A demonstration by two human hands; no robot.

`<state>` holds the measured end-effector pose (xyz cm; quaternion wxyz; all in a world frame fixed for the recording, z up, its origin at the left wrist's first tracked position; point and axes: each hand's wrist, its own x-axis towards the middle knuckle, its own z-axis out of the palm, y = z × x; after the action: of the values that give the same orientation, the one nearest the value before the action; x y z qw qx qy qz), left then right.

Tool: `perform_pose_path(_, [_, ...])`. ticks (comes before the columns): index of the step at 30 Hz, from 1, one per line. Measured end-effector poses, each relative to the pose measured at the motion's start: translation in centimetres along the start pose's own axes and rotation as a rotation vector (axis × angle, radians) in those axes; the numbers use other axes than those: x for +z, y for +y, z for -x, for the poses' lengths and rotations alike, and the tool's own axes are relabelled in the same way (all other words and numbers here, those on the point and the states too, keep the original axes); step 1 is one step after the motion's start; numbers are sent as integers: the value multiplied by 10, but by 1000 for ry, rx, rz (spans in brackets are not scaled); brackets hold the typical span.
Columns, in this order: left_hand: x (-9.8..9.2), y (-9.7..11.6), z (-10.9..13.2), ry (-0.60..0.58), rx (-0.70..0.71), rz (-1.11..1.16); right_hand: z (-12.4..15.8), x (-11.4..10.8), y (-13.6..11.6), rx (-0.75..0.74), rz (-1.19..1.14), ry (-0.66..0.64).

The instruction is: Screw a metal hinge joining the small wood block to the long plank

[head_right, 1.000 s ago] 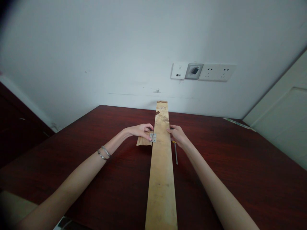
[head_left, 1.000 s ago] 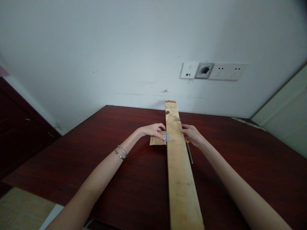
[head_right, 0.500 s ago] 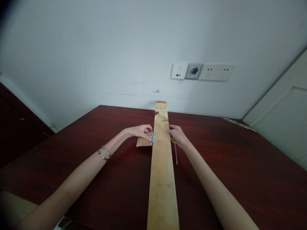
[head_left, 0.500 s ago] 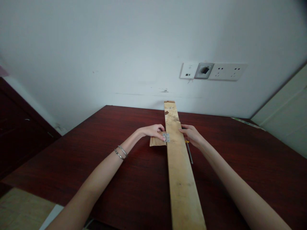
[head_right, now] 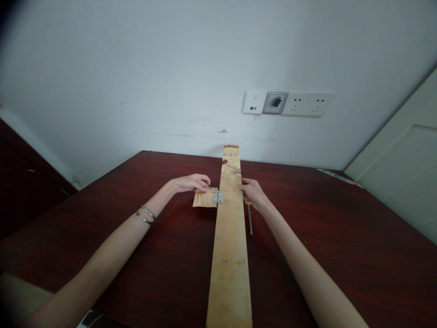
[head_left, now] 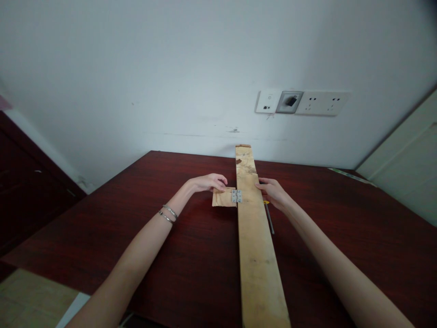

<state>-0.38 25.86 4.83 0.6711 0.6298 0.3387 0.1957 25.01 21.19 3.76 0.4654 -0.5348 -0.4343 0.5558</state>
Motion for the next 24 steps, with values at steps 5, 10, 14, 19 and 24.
perform_pose_path(5, [-7, 8, 10, -22, -81, -25, 0, 1, 0, 11, -5, -6])
perform_pose_path(10, [-10, 16, 14, 9, -70, -54, 0, 2, -1, 14, -16, -8])
perform_pose_path(14, [-3, 27, 10, 41, -28, -73, 1, 3, -2, 21, -17, -14])
perform_pose_path(19, [15, 49, 0, 48, 13, -142, 5, 5, -5, 32, -16, -31])
perform_pose_path(24, [32, 67, -10, -29, -13, -260, 6, 5, -7, 42, -23, -36])
